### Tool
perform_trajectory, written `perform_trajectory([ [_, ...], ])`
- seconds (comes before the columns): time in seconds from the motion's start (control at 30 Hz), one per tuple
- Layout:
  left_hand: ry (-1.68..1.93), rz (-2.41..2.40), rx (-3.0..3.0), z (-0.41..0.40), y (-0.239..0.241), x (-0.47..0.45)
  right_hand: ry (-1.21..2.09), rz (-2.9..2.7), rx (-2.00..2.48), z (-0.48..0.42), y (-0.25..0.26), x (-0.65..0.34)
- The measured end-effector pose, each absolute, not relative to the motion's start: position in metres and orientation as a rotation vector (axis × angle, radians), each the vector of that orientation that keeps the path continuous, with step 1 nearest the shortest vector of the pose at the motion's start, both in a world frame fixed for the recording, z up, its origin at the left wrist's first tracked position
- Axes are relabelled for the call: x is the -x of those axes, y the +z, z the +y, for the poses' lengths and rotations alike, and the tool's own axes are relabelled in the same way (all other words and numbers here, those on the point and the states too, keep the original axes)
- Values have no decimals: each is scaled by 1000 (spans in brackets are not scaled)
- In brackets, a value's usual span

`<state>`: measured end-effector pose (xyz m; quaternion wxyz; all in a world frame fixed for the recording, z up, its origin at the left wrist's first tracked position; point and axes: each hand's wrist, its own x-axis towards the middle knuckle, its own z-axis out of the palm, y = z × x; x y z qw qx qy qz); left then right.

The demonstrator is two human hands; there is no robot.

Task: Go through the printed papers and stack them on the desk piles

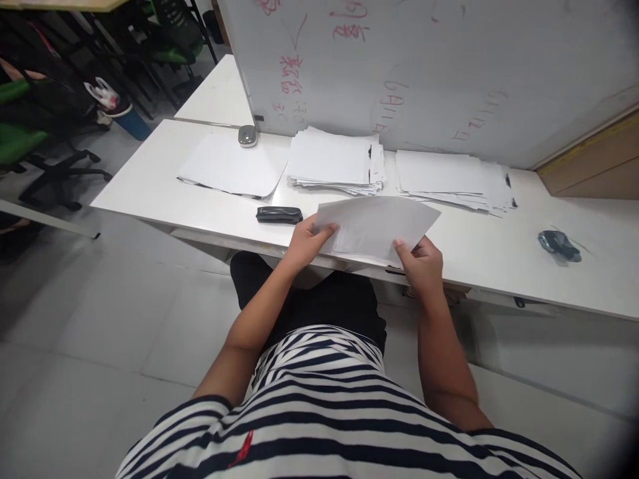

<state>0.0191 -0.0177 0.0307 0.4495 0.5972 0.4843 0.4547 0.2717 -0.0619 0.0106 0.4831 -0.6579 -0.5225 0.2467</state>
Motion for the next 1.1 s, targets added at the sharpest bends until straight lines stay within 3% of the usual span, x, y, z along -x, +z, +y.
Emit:
perform_trajectory([
  [0.23,1177,1772,-1998,-7,38,30,287,-1135,1769,-85,-3,-250],
  [0.4,749,1870,-2229,20,18,77,625,-1020,1663,-87,-3,-244],
  [0.63,829,1754,-2227,23,8,87,1178,-722,1517,-95,8,-227],
  [1.1,733,1532,-2080,11,32,91,1323,-798,1387,-87,-9,-177],
])
